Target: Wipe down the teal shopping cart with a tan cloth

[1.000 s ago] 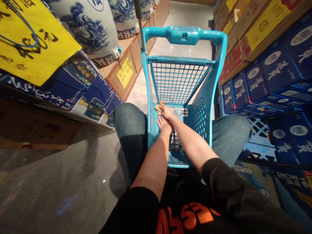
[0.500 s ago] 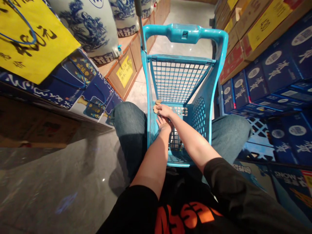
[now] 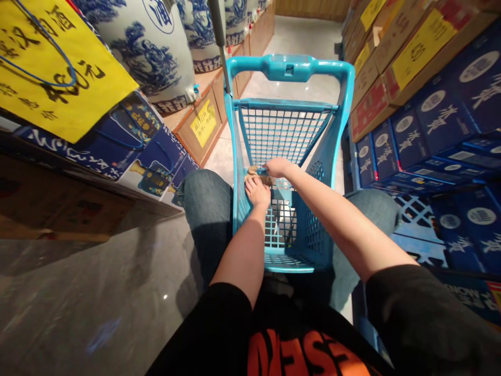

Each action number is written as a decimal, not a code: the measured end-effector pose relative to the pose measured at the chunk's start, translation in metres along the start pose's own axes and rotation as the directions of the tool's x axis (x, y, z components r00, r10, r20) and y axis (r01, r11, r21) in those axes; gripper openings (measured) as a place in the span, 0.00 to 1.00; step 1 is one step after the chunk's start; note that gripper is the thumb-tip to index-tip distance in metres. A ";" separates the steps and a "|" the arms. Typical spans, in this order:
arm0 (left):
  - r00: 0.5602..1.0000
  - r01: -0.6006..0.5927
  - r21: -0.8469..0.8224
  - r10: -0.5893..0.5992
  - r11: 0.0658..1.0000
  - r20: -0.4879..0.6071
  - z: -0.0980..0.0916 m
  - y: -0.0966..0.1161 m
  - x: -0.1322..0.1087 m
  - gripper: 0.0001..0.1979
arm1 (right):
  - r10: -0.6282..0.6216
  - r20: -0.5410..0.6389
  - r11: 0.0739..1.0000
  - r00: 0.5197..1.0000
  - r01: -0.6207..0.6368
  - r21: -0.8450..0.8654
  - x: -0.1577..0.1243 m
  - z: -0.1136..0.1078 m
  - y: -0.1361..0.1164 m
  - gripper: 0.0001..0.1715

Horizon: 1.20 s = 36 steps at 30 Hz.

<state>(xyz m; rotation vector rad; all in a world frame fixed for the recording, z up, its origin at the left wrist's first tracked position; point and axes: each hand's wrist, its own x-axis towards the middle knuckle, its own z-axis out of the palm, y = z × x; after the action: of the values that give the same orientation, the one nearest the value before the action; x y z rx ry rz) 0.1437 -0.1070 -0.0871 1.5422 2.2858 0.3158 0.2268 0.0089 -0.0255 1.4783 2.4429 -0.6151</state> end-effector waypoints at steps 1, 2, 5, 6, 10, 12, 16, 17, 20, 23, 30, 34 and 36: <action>1.000 -0.010 -0.004 0.010 1.000 -0.006 0.002 0.002 0.008 0.34 | -0.016 -0.025 0.999 1.000 0.015 -0.039 -0.004 -0.006 0.003 0.33; 1.000 -0.025 -0.004 0.025 1.000 -0.003 0.004 0.003 0.015 0.35 | -0.034 -0.051 0.997 0.998 0.031 -0.072 -0.009 -0.009 0.005 0.37; 0.995 -0.082 0.028 0.080 0.996 0.067 0.012 0.002 0.032 0.34 | -0.061 -0.106 0.991 0.992 0.048 -0.123 -0.018 -0.013 0.007 0.45; 0.991 -0.103 0.041 0.098 0.994 0.091 0.015 0.000 0.034 0.33 | -0.057 -0.111 0.991 0.992 0.043 -0.125 -0.019 -0.013 0.006 0.46; 0.971 -0.220 0.070 0.212 0.973 0.115 0.022 -0.011 0.028 0.31 | -0.019 -0.091 0.996 0.996 0.011 -0.084 -0.009 -0.016 0.004 0.46; 0.941 -0.317 0.068 0.305 0.946 0.146 0.023 -0.016 0.023 0.31 | 0.006 -0.074 0.998 0.997 -0.011 -0.063 -0.003 -0.020 0.006 0.40; 0.892 -0.422 0.048 0.406 0.905 0.199 0.023 -0.019 0.019 0.31 | 0.036 -0.098 0.997 0.995 -0.041 -0.058 -0.003 -0.029 0.010 0.34; 0.903 -0.403 0.057 0.387 0.913 0.184 0.023 -0.020 0.020 0.31 | 0.028 -0.117 0.998 0.993 -0.034 -0.051 -0.007 -0.031 0.010 0.34; 0.962 -0.269 0.099 0.261 0.958 0.082 0.022 -0.023 0.022 0.32 | 0.001 -0.198 1.000 0.980 -0.002 -0.007 -0.018 -0.041 0.008 0.34; 0.984 -0.179 0.103 0.178 0.978 0.017 0.021 -0.025 0.024 0.35 | 0.062 -0.310 0.997 0.949 -0.046 0.059 -0.026 -0.053 0.007 0.30; 0.985 -0.163 0.043 0.160 0.986 0.057 0.023 -0.023 0.026 0.36 | 0.168 -0.309 0.985 0.936 -0.173 0.010 -0.042 -0.026 0.002 0.27; 0.990 -0.135 0.072 0.131 0.988 0.058 0.026 -0.022 0.026 0.35 | -0.098 -0.394 0.986 0.914 0.034 -0.165 -0.039 -0.004 0.019 0.37; 0.988 -0.148 0.075 0.143 0.986 0.061 0.027 -0.022 0.027 0.34 | -0.187 -0.416 0.973 0.890 0.111 -0.201 -0.027 -0.009 0.038 0.38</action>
<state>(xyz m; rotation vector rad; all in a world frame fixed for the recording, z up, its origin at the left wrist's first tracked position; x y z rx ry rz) 0.1271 -0.0908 -0.1250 1.7398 2.1724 0.2203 0.2731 0.0075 -0.0158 1.4931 2.8763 -0.0905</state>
